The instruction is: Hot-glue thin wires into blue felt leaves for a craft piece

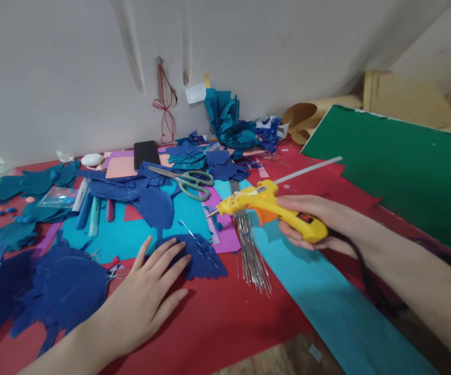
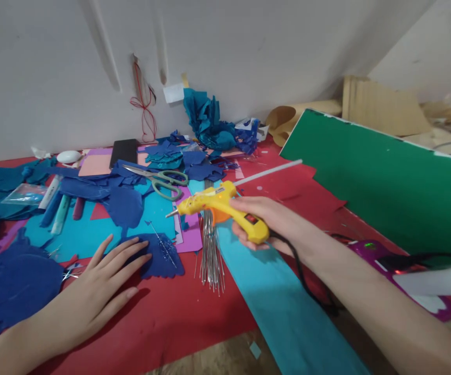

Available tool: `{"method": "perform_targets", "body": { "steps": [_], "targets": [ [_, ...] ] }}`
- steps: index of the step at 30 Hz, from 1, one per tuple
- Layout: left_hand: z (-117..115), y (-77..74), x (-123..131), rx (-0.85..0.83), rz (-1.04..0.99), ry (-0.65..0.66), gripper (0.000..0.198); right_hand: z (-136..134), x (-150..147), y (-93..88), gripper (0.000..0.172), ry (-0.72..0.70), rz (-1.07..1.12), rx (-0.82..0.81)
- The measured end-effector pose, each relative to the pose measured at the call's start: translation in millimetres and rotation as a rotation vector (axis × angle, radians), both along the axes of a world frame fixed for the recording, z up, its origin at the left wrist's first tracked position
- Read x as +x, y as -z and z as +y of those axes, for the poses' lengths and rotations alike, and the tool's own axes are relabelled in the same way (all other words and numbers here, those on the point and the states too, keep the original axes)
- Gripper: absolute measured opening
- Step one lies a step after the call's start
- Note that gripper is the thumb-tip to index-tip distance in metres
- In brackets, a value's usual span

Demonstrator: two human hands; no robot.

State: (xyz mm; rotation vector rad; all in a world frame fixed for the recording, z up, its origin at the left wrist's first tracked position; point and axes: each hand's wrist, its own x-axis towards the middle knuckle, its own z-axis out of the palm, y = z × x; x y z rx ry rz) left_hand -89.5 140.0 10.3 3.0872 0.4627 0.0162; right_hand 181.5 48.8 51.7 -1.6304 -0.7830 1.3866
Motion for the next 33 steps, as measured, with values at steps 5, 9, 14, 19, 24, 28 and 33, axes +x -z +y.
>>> {"method": "perform_targets", "body": {
  "steps": [5,9,14,19,24,28,33],
  "targets": [
    [0,-8.3,-1,0.029,-0.062,0.030,0.035,-9,15,-10.0,0.034,0.029,0.147,-0.051],
    [14,-22.2,0,0.080,-0.171,0.004,0.028,-14,24,-7.6,0.033,-0.042,0.153,-0.055],
    [57,-30.2,7,0.162,-0.118,-0.066,0.032,-16,21,-2.7,0.035,-0.094,0.124,-0.071],
    [71,-24.1,22,0.156,-0.055,-0.209,0.047,-14,15,2.4,0.033,-0.104,0.062,-0.022],
    [64,-16.1,32,0.184,0.005,-0.240,0.051,-15,30,0.3,0.028,0.002,0.136,0.073],
    [69,-13.8,32,0.190,-0.026,-0.235,0.038,-21,41,-8.3,0.034,0.027,0.227,0.049],
    [76,-11.0,30,0.168,-0.059,-0.247,0.050,-20,39,-16.5,0.035,0.214,0.198,0.104]
  ]
}}
